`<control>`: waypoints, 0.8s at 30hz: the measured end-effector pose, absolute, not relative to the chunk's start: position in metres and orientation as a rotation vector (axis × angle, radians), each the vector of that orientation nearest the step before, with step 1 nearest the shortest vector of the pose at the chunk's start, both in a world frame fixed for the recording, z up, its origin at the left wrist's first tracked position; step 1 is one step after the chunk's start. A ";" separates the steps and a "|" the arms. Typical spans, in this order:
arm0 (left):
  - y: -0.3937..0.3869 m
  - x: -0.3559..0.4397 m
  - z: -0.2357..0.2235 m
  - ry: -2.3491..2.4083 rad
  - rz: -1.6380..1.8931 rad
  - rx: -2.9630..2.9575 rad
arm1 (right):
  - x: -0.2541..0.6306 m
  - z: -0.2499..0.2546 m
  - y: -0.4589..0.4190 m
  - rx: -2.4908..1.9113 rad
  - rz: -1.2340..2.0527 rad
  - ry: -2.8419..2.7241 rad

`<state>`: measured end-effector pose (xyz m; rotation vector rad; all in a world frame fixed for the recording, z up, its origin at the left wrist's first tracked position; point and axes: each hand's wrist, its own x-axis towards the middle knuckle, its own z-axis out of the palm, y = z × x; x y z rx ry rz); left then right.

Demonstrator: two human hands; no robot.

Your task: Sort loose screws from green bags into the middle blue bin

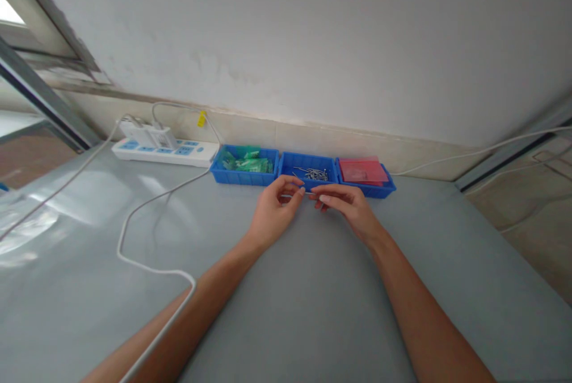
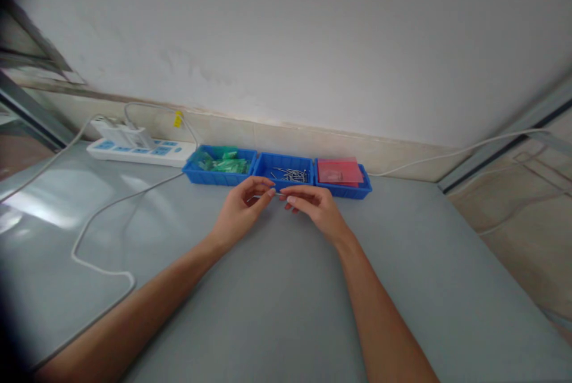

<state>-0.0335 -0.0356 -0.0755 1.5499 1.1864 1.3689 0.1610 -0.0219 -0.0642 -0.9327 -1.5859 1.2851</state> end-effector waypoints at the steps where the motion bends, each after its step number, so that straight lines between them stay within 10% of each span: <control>1: -0.037 -0.033 -0.075 1.217 1.373 1.590 | 0.162 -0.065 -0.020 -0.935 1.239 -1.542; 24: -0.034 -0.044 -0.082 1.464 0.675 2.459 | 0.162 -0.077 -0.019 -1.189 0.822 -1.875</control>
